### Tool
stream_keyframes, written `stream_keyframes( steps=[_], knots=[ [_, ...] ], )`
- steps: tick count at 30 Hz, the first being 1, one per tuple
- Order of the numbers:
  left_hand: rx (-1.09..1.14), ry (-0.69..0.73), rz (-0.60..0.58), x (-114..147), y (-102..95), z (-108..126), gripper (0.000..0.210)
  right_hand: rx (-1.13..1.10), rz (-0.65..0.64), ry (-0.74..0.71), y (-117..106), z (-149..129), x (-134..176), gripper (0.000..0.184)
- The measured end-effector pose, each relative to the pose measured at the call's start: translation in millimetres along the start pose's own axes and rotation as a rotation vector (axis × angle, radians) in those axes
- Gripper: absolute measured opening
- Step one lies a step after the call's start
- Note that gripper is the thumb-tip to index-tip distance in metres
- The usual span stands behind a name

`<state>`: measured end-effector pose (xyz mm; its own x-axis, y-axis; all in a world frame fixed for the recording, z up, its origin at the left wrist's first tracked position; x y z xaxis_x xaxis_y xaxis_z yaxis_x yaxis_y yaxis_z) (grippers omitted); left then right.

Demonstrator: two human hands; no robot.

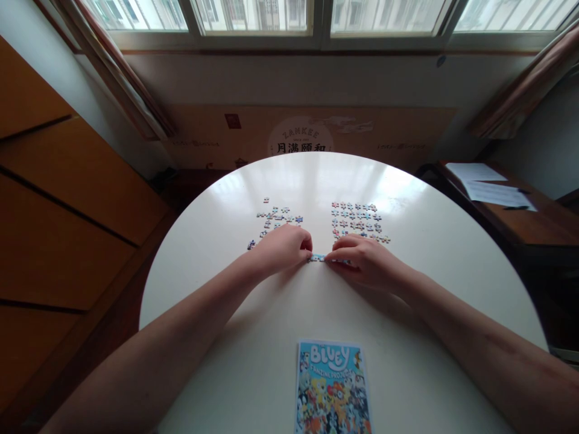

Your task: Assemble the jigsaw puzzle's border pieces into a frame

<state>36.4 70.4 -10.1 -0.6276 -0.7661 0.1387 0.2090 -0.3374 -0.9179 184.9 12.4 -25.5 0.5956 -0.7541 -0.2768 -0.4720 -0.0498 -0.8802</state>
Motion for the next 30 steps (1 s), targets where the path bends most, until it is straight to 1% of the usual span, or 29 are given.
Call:
stream_keyframes(
  steps=[5,12,17,21,25,27,30],
  knots=[
    [-0.018,0.0,0.03,-0.5,-2.0,3.9,0.017,-0.001,0.0,0.0,-1.0,-1.5,-0.6,0.02],
    [-0.049,-0.062,0.002,-1.1,-0.3,4.5,0.016,0.005,0.001,-0.007,-0.9,-2.3,-1.5,0.02],
    [-0.052,-0.041,0.024,0.4,-4.3,6.8,0.015,0.004,0.008,-0.013,-0.6,-2.5,-1.5,0.019],
    [-0.053,0.039,0.052,2.5,-12.9,9.0,0.018,0.006,0.016,-0.017,-5.9,-1.4,0.7,0.022],
    [-0.127,0.211,0.022,5.9,-15.4,15.8,0.023,0.035,0.045,-0.007,-18.0,4.5,5.7,0.019],
    [-0.171,0.266,0.009,7.0,-14.6,17.9,0.027,0.028,0.034,0.012,-22.4,8.5,8.3,0.018],
    [-0.207,0.31,0.008,7.8,-13.3,20.8,0.031,0.007,-0.005,0.044,-25.9,13.4,11.6,0.018]
  ],
)
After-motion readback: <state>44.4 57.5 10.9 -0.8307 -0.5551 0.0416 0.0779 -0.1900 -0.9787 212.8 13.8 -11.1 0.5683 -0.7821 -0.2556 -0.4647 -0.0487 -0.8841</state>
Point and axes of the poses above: each hand's wrist, its own x-axis away from the middle knuckle, its own y-axis out of the palm, z = x × y, the point moved 7 cm from there along -x, towards the middle knuckle, and after that the axes turned 1 degree about -x, right-handed, at the moved point
